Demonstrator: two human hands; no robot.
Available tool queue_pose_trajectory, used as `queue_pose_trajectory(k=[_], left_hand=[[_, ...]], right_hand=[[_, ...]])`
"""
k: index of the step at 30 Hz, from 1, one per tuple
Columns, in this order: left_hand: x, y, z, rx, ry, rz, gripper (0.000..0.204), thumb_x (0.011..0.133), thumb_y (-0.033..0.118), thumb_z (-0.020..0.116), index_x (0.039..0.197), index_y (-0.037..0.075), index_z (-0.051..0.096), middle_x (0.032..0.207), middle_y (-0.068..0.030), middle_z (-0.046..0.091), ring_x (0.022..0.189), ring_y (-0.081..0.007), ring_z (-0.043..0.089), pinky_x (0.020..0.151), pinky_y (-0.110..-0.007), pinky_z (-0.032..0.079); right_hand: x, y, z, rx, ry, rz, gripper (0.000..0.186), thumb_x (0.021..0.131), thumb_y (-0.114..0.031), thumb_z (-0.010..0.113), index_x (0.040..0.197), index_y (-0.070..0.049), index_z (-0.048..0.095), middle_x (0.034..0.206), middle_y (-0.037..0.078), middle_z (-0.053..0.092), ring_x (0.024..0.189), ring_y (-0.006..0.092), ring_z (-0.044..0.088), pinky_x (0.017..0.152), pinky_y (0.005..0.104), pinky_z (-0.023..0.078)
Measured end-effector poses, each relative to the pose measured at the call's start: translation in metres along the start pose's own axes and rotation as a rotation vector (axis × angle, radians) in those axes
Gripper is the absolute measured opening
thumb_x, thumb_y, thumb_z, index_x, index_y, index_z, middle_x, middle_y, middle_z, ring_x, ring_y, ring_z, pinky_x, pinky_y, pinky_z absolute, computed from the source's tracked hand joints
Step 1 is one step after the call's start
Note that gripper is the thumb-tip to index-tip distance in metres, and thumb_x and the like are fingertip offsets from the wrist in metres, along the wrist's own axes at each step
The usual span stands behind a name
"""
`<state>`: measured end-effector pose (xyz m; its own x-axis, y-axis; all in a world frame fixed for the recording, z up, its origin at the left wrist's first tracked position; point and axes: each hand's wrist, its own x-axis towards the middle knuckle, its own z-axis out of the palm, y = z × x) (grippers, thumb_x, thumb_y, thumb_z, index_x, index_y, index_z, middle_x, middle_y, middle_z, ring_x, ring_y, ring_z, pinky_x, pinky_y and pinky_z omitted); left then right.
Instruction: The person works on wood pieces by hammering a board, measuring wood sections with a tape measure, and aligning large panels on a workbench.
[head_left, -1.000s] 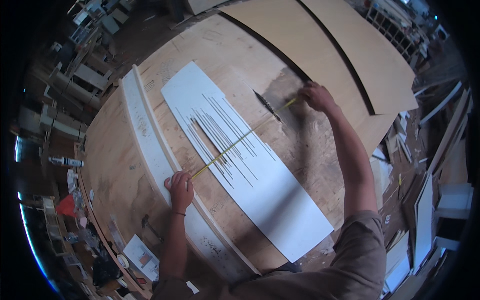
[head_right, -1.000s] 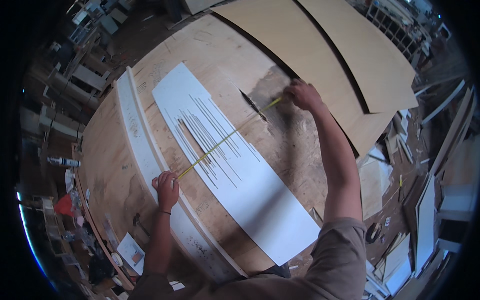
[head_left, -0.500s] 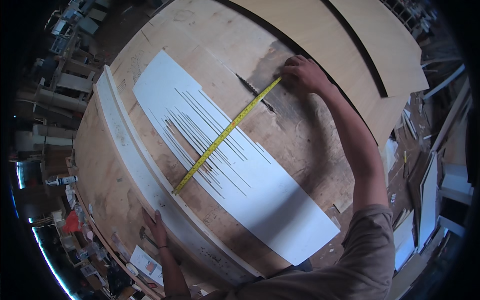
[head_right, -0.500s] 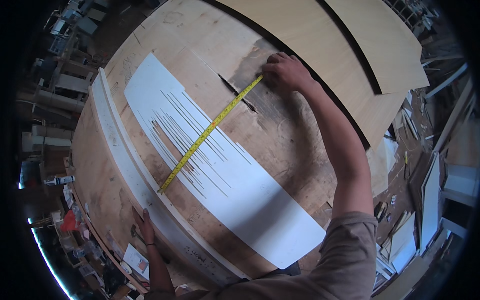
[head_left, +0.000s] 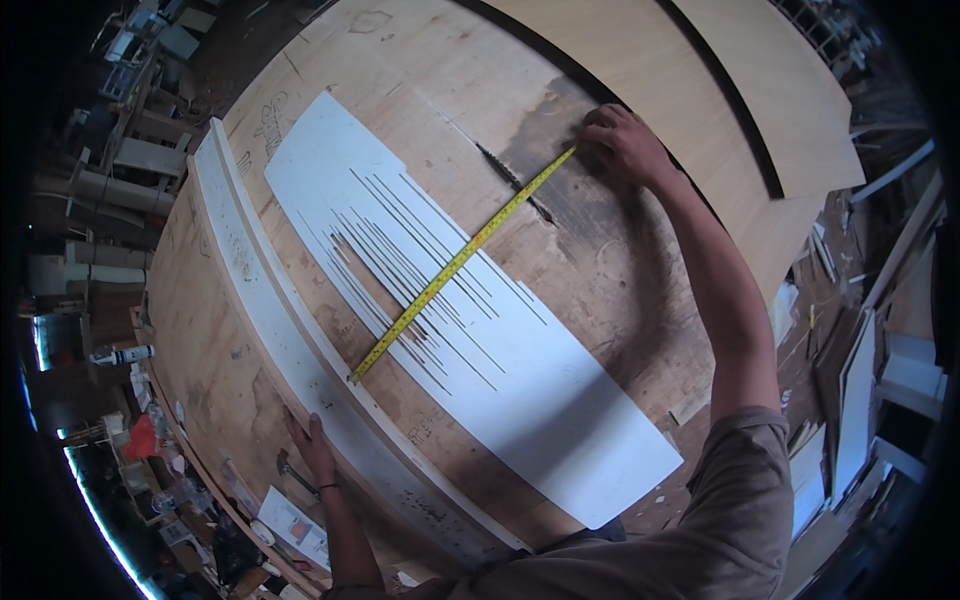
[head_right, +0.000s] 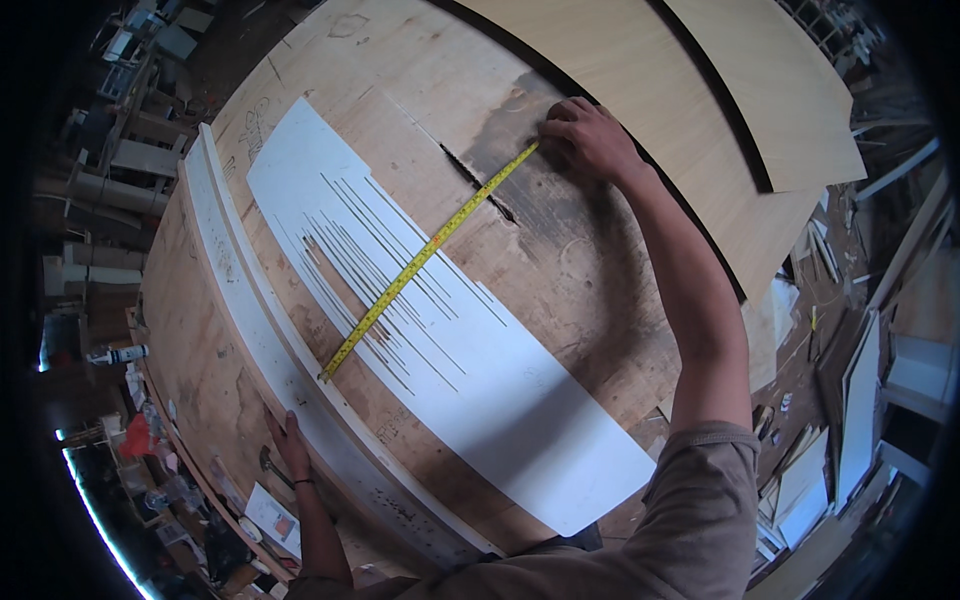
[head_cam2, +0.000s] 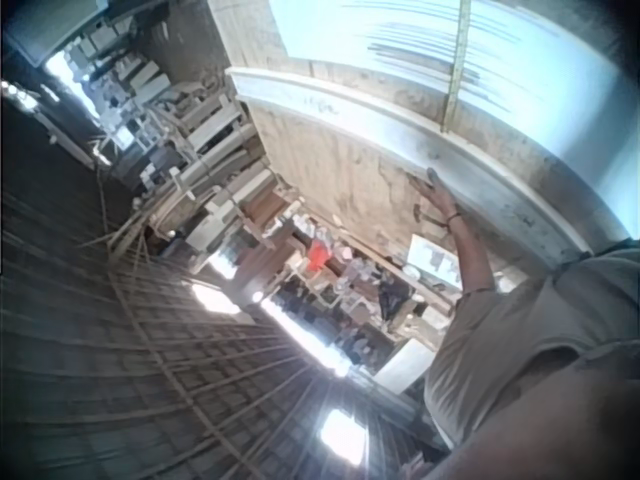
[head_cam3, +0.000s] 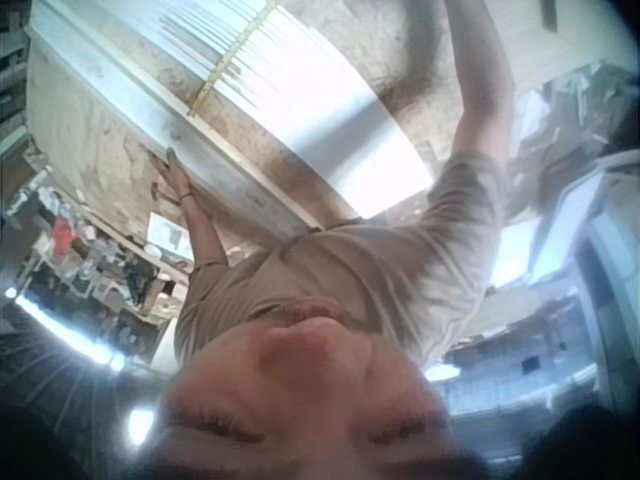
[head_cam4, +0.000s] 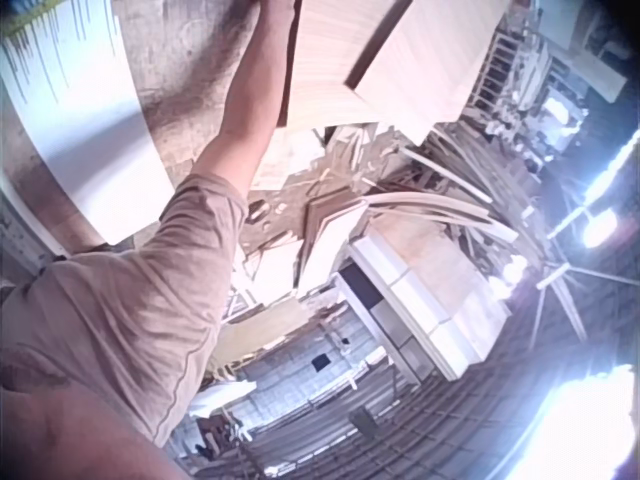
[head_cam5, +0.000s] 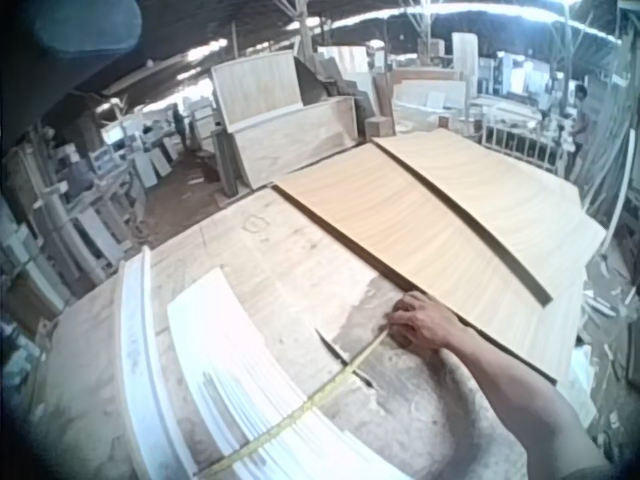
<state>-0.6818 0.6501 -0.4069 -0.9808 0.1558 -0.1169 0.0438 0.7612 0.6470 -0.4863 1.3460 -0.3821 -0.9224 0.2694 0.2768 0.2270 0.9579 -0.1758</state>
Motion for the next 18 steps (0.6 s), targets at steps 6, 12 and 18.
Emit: queue_pose_trajectory(k=[6,12,18], left_hand=[[-0.005,0.012,-0.004,-0.063,-0.075,-0.010,0.066,0.092,0.019,0.057,0.148,0.000,0.026,0.157,-0.0164,0.018,0.145,-0.0272,0.017,0.116,-0.037,0.015],[-0.030,-0.010,-0.028,0.010,-0.236,0.059,0.080,0.080,0.020,0.068,0.146,-0.002,0.029,0.158,-0.0165,0.017,0.146,-0.0269,0.014,0.117,-0.038,0.012],[-0.036,0.011,-0.026,-0.024,-0.306,-0.035,0.086,0.074,0.022,0.063,0.146,-0.004,0.025,0.157,-0.0154,0.019,0.145,-0.0272,0.016,0.117,-0.037,-0.005]], right_hand=[[0.000,0.000,0.003,0.020,0.009,0.012,0.024,0.089,-0.026,0.059,0.110,-0.018,0.066,0.114,0.002,0.058,0.115,0.0237,0.051,0.094,0.0389,0.044],[-0.001,0.001,0.000,0.017,0.010,0.017,0.024,0.089,-0.025,0.059,0.110,-0.018,0.066,0.115,0.003,0.058,0.115,0.0239,0.051,0.095,0.0395,0.044],[-0.002,0.001,0.001,0.004,-0.022,0.037,0.024,0.089,-0.025,0.059,0.111,-0.017,0.066,0.116,0.003,0.058,0.117,0.0238,0.050,0.096,0.0397,0.044]])
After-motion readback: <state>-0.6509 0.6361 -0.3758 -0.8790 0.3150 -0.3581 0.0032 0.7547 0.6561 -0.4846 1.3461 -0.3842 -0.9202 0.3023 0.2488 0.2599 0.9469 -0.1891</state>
